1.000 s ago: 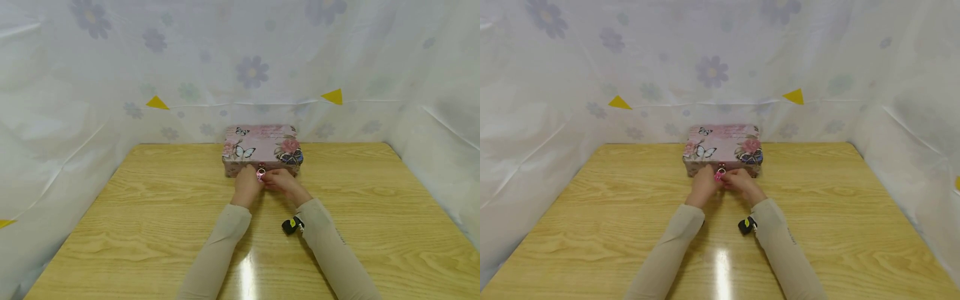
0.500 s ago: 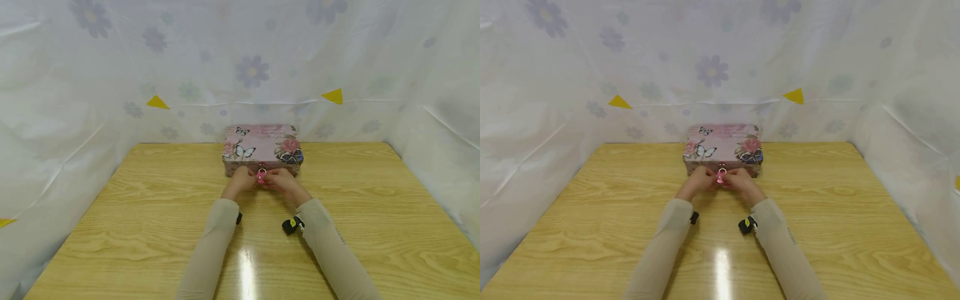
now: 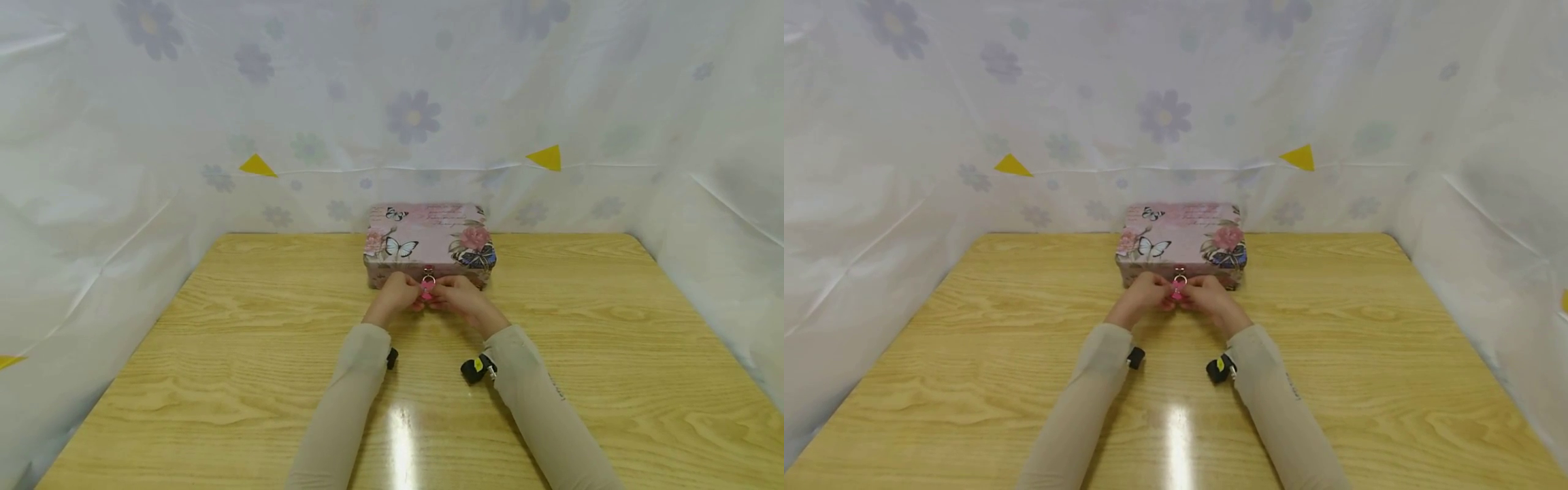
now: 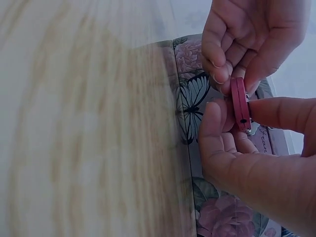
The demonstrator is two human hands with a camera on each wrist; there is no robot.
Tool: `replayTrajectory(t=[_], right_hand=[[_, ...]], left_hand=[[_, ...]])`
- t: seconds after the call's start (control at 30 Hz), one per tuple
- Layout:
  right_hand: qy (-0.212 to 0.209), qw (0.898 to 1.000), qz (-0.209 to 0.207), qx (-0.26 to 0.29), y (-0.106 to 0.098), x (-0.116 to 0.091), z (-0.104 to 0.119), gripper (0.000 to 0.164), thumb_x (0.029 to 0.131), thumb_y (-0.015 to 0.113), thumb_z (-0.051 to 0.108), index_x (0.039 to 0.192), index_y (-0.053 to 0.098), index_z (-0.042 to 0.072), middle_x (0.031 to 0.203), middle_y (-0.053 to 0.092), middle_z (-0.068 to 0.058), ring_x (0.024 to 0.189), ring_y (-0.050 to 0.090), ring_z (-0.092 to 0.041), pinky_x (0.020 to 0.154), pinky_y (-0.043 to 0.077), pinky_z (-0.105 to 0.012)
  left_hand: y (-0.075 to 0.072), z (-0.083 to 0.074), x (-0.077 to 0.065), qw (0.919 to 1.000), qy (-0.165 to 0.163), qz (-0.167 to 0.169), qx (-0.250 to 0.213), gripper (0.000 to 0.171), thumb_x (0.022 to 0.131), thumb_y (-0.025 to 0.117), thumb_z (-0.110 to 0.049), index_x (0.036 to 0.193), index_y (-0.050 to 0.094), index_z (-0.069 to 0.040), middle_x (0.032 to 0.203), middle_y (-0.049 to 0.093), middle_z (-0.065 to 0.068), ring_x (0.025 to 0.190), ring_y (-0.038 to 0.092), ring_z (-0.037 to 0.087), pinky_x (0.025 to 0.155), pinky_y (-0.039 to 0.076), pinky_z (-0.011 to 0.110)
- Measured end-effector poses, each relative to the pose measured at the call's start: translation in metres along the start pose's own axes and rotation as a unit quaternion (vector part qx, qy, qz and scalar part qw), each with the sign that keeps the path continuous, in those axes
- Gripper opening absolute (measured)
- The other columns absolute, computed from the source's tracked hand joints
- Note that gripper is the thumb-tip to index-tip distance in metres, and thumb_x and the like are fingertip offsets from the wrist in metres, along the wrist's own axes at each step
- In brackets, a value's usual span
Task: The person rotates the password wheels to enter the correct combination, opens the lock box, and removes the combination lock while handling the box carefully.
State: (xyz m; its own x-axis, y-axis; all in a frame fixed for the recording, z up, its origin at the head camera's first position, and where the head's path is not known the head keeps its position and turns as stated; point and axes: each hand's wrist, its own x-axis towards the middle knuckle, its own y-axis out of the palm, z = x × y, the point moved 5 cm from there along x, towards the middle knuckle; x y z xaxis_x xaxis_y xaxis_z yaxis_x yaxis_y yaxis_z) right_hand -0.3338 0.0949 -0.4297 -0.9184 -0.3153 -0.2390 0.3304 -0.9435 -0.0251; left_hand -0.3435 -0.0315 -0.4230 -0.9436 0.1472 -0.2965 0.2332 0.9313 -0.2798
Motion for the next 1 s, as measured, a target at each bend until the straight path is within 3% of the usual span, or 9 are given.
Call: replayTrajectory(t=[0.2, 0.5, 0.77, 1.0], right_hand=[[0.001, 1.0, -0.003, 0.002, -0.0008, 0.0001, 0.0001, 0.031, 0.1, 0.044, 0.003, 0.122, 0.046, -0.019, 0.102, 0.058, -0.011, 0.077, 0.061, -0.009, 0.084, 0.055, -0.03], [-0.004, 1.0, -0.003, 0.002, -0.0007, -0.003, 0.0035, 0.034, 0.1, 0.046, 0.004, 0.124, 0.045, -0.019, 0.105, 0.058, -0.012, 0.08, 0.06, -0.009, 0.087, 0.054, -0.032], [0.001, 1.0, -0.004, 0.004, -0.0001, -0.004, 0.0043, 0.035, 0.1, 0.048, 0.006, 0.124, 0.046, -0.019, 0.105, 0.058, -0.011, 0.08, 0.06, -0.008, 0.083, 0.055, -0.027], [-0.004, 1.0, 0.011, 0.004, 0.001, -0.0035, 0.0044, 0.034, 0.101, 0.046, 0.006, 0.123, 0.045, -0.02, 0.095, 0.059, -0.006, 0.078, 0.06, -0.008, 0.081, 0.055, -0.026]], left_hand=[[-0.0001, -0.0098, -0.0153, 0.9999, 0.004, 0.0, -0.014, 0.015, 0.094, 0.051, 0.004, 0.096, 0.061, 0.015, 0.071, 0.058, 0.009, 0.057, 0.059, 0.013, 0.07, 0.059, 0.03], [0.0015, -0.0085, -0.0132, 0.9996, -0.014, 0.014, -0.02, 0.02, 0.097, 0.051, -0.001, 0.102, 0.061, 0.015, 0.082, 0.062, 0.013, 0.062, 0.061, 0.016, 0.074, 0.059, 0.032], [0.0019, -0.0061, -0.0121, 0.999, -0.018, 0.01, -0.039, 0.02, 0.097, 0.049, 0.001, 0.106, 0.058, 0.016, 0.091, 0.061, 0.016, 0.063, 0.061, 0.014, 0.072, 0.059, 0.029], [0.0023, -0.0074, -0.013, 0.9988, -0.017, 0.007, -0.046, 0.018, 0.097, 0.05, 0.001, 0.106, 0.056, 0.015, 0.09, 0.059, 0.015, 0.06, 0.06, 0.012, 0.07, 0.059, 0.027]])
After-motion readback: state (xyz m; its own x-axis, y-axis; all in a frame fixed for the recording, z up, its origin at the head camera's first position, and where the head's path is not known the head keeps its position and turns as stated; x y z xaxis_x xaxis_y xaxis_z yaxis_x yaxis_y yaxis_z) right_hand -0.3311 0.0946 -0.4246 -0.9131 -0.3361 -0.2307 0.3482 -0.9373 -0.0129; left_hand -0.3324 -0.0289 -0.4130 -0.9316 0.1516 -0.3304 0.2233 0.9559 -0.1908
